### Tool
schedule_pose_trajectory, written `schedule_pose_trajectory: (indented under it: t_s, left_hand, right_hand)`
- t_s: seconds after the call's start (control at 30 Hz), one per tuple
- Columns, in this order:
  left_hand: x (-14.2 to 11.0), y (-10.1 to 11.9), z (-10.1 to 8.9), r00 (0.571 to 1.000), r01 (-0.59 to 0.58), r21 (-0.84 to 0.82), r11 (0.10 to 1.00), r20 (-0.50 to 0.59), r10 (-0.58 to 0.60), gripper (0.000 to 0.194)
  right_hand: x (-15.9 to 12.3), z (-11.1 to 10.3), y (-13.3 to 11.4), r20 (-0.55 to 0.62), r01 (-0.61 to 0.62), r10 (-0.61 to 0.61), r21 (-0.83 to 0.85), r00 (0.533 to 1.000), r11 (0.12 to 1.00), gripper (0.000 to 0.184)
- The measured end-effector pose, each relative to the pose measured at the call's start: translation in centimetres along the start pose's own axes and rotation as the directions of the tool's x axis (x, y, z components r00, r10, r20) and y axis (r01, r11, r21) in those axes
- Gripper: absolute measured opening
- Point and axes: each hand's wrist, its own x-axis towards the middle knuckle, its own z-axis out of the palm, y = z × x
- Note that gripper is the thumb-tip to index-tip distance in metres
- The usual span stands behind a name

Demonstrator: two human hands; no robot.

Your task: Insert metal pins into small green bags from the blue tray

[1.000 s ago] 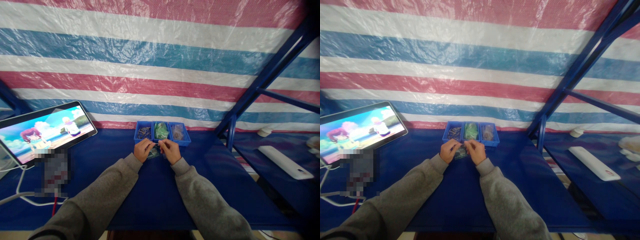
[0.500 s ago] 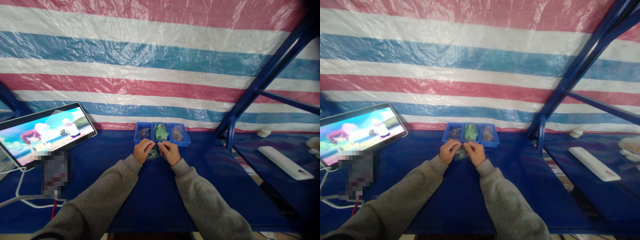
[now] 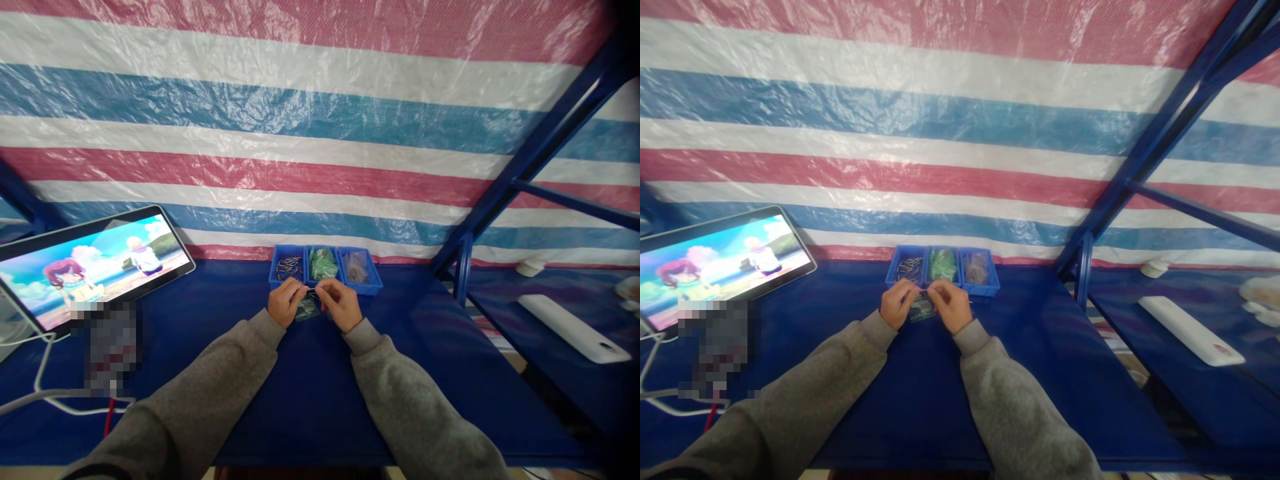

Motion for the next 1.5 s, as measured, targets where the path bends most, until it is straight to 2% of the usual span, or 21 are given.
schedule_pose_trajectory:
  t_s: [0.17, 0.37, 0.67, 1.07, 1.3, 1.5]
  left_hand:
    - [0.0, 0.1, -0.1, 0.999, 0.033, 0.024, 0.999, 0.015, -0.034, 0.029]
    - [-0.1, 0.2, -0.1, 0.999, 0.032, 0.008, 0.999, 0.012, -0.032, 0.021]
    - [-0.2, 0.2, 0.0, 0.998, 0.062, -0.043, 0.997, 0.02, -0.061, 0.02]
    - [-0.3, -0.1, 0.1, 1.0, -0.026, 0.065, 0.998, 0.01, 0.025, 0.032]
    - [-0.3, -0.1, 0.0, 0.999, -0.015, 0.121, 0.993, -0.043, 0.02, 0.039]
    - [-0.3, 0.0, 0.0, 1.0, -0.004, 0.105, 0.994, -0.025, 0.006, 0.038]
  right_hand:
    - [0.0, -0.1, 0.0, 0.011, 0.032, -0.031, -0.081, 0.999, 0.996, 0.026]
    - [0.1, 0.0, 0.3, 0.001, 0.043, -0.043, -0.123, 0.999, 0.991, 0.03]
    - [0.1, 0.0, 0.7, -0.017, 0.038, -0.041, -0.159, 0.999, 0.986, 0.034]
    - [0.1, -0.2, 0.7, 0.007, 0.056, -0.056, -0.172, 0.998, 0.983, 0.036]
    - [0.0, -0.2, 0.7, 0.024, 0.061, -0.06, -0.053, 0.998, 0.997, 0.022]
    - [0.0, -0.1, 1.0, 0.012, 0.073, -0.072, -0.09, 0.997, 0.993, 0.018]
